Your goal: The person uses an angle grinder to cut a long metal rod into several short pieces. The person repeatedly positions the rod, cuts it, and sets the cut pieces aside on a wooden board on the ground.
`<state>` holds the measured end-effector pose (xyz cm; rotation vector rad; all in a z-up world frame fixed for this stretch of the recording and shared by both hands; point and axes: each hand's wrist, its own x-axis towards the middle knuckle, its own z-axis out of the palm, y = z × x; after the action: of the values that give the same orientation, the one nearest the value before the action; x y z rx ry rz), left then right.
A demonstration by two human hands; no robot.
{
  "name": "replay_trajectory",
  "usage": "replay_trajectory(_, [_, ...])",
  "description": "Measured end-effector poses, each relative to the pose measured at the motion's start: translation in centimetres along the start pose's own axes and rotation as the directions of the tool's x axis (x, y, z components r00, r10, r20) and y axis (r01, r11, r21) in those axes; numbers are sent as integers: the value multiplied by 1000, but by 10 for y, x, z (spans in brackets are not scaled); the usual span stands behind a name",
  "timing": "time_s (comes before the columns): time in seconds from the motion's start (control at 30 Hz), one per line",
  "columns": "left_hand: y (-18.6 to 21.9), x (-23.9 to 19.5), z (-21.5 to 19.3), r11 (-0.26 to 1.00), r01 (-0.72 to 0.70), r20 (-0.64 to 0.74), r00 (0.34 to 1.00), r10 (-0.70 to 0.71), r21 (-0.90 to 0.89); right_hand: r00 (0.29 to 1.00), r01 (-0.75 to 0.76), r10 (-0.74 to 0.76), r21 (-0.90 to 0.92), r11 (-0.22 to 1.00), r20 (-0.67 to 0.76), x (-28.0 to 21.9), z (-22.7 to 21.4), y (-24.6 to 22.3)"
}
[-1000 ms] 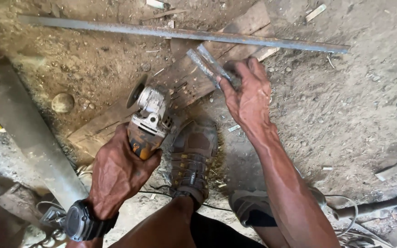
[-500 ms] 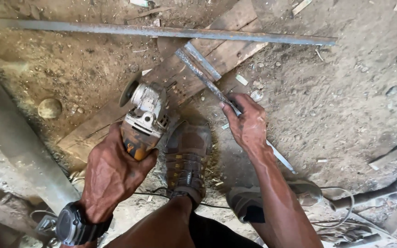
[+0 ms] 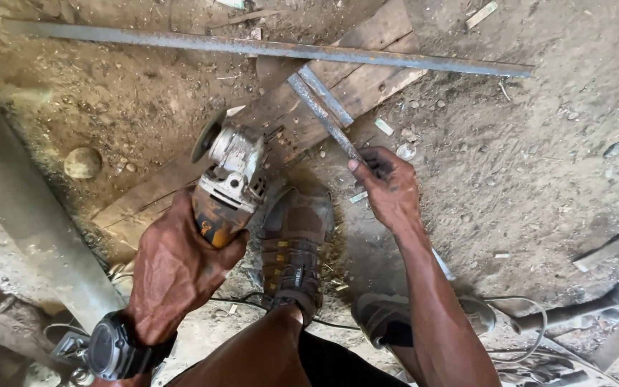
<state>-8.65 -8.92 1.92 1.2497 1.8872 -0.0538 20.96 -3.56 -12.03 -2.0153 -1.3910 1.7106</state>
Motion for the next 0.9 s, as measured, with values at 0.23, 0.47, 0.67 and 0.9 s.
replay_trajectory(0.23, [14, 1, -7, 991, 127, 38, 991, -126, -30, 988, -140, 141, -26, 990, 63, -1, -6, -16])
replay_trajectory(0.47, [18, 5, -5, 994, 108, 47, 993, -107, -19, 680, 555, -624, -285, 782, -385, 21, 20, -24])
replay_trajectory(0.67, [1, 2, 8, 996, -77, -17, 997, 76, -40, 590, 601, -680, -326, 730, -435, 52, 41, -32])
replay_trajectory(0.9, [-2, 0, 11, 997, -54, -3, 999, 54, -62, 656, 576, -636, -274, 770, -407, 47, 43, -49])
